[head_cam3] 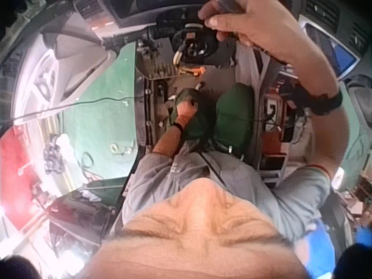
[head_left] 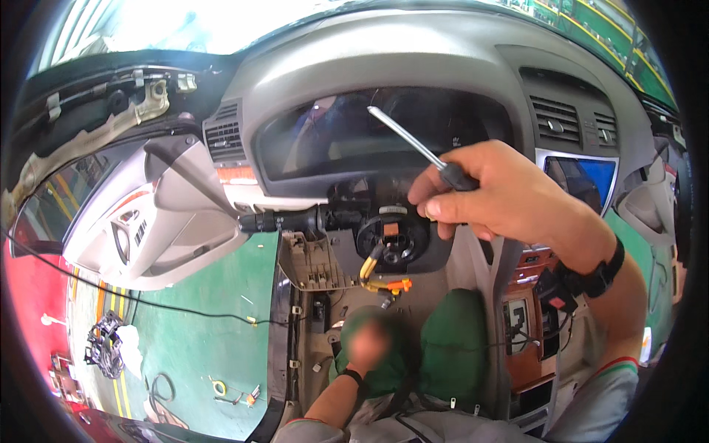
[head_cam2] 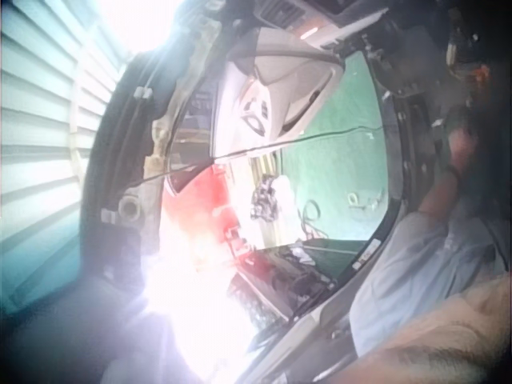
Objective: The person assembles the steering column cover by fitting the plastic panels together and securing them with a screwdriver.
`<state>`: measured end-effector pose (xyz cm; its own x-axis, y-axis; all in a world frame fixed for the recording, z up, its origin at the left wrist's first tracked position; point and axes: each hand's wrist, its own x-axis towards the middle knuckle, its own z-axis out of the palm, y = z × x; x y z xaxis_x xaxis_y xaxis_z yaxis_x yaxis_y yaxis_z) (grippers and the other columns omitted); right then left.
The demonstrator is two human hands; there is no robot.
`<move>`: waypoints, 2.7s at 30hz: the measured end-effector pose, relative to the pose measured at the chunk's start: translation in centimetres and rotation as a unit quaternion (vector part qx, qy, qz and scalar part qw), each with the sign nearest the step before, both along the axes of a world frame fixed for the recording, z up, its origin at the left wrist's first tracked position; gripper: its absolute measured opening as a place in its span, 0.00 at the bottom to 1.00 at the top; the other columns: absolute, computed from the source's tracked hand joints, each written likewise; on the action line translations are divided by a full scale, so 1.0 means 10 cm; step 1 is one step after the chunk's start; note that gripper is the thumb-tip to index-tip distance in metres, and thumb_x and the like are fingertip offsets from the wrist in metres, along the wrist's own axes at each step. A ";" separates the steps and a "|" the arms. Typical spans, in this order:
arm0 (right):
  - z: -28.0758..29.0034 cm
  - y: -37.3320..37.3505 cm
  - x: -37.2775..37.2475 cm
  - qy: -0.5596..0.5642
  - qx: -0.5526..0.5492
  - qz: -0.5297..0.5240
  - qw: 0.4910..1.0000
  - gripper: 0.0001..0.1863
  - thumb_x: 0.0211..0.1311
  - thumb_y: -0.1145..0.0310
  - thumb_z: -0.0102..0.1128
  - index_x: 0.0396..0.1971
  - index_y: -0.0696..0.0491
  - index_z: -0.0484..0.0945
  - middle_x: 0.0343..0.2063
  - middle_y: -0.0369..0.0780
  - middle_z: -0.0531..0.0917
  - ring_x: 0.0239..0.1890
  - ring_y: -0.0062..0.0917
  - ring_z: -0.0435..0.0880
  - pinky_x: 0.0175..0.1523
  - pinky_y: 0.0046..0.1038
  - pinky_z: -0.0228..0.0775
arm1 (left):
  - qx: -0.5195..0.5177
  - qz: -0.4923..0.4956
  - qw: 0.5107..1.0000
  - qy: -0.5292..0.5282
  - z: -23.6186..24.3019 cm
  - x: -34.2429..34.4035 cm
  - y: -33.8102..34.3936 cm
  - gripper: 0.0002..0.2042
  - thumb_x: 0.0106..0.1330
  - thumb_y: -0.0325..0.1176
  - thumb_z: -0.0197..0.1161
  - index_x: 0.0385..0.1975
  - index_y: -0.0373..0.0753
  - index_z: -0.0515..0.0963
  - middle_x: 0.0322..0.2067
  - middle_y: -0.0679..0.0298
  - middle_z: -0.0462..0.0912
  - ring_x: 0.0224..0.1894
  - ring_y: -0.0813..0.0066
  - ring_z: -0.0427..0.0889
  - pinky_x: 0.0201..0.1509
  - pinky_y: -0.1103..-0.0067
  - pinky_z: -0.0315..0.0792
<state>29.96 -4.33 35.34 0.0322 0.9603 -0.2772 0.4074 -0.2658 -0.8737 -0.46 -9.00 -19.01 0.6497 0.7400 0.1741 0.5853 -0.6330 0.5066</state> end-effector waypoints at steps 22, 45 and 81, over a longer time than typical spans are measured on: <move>-1.79 -1.08 -1.21 0.483 -0.002 -0.078 0.872 0.21 0.74 0.77 0.44 0.63 0.66 0.68 0.62 0.50 0.76 0.64 0.36 0.80 0.65 0.40 0.77 | -0.121 0.034 0.942 -0.312 3.34 -0.04 -0.07 0.15 0.60 0.23 0.74 0.46 0.39 0.82 0.48 0.60 0.80 0.43 0.66 0.83 0.42 0.75 0.77; -2.09 -1.27 -1.07 0.149 0.149 -0.298 0.931 0.14 0.70 0.62 0.68 0.29 0.56 0.78 0.15 0.30 0.76 0.18 0.10 0.71 0.24 0.17 0.58 | -0.237 0.301 0.899 -0.211 2.75 -1.31 0.17 0.19 0.70 0.28 0.63 0.60 0.34 0.76 0.51 0.54 0.85 0.50 0.68 0.85 0.49 0.76 0.77; -2.96 -1.77 -1.14 0.165 0.087 -0.411 0.892 0.14 0.72 0.64 0.67 0.29 0.57 0.78 0.17 0.30 0.76 0.21 0.10 0.71 0.27 0.18 0.61 | 0.152 -0.094 0.940 -0.291 4.08 1.00 1.12 0.09 0.65 0.23 0.66 0.43 0.37 0.82 0.35 0.56 0.85 0.31 0.60 0.85 0.37 0.71 0.78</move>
